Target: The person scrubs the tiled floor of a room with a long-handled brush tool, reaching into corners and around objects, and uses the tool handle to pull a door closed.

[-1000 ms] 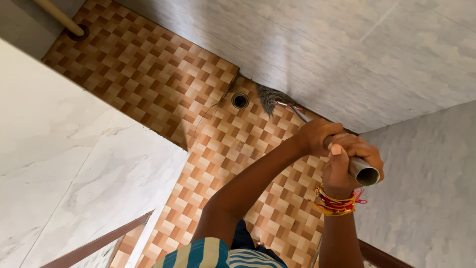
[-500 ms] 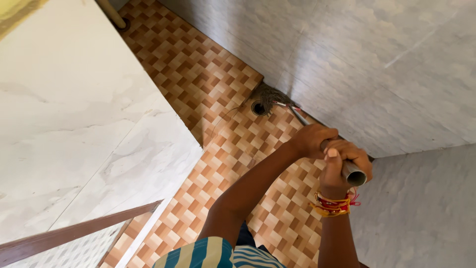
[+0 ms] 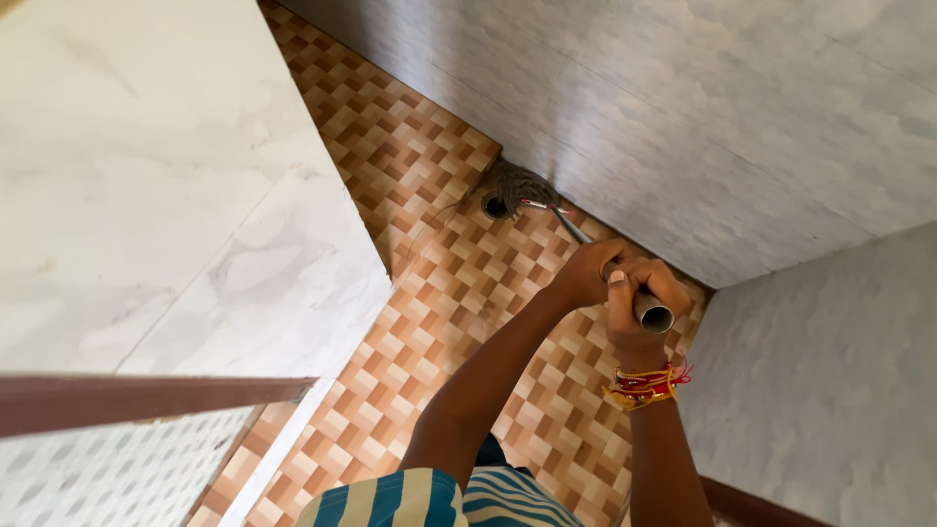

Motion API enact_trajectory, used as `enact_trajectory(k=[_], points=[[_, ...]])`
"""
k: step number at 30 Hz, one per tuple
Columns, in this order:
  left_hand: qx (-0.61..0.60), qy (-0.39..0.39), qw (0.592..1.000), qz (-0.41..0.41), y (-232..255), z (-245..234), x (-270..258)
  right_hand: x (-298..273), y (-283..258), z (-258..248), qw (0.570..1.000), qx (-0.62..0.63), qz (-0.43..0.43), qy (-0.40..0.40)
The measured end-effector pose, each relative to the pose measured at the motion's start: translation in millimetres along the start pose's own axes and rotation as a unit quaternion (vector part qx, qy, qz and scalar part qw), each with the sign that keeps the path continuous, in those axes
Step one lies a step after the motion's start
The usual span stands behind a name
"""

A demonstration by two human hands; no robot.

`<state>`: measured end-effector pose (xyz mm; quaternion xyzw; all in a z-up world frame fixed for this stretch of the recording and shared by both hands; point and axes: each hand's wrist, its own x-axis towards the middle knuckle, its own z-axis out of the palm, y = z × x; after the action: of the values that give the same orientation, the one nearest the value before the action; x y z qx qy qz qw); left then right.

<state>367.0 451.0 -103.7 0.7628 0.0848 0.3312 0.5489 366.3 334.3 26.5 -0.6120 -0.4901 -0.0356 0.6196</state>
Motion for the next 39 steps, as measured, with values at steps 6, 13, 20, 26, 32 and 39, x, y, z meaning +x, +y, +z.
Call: enact_trajectory(k=[6,13,20,26,32,39], points=[[0.014,0.006,0.999,0.046,41,61,-75,-76,-52,-64,0.999,0.005,0.017,0.036],[0.02,0.006,0.994,0.111,97,116,-184,-174,-131,-121,0.998,0.026,-0.024,0.044],[-0.013,-0.059,0.998,0.027,156,122,-275,-258,-195,-137,0.997,-0.002,0.001,0.073],[-0.059,-0.071,0.994,0.056,170,101,-388,-354,-268,-103,0.995,-0.021,0.02,0.091],[-0.164,-0.082,0.983,-0.009,184,57,-539,-458,-399,-51,0.998,-0.017,-0.061,0.007],[-0.08,-0.073,0.994,0.006,307,23,-650,-534,-507,-42,1.0,-0.015,0.008,0.018]])
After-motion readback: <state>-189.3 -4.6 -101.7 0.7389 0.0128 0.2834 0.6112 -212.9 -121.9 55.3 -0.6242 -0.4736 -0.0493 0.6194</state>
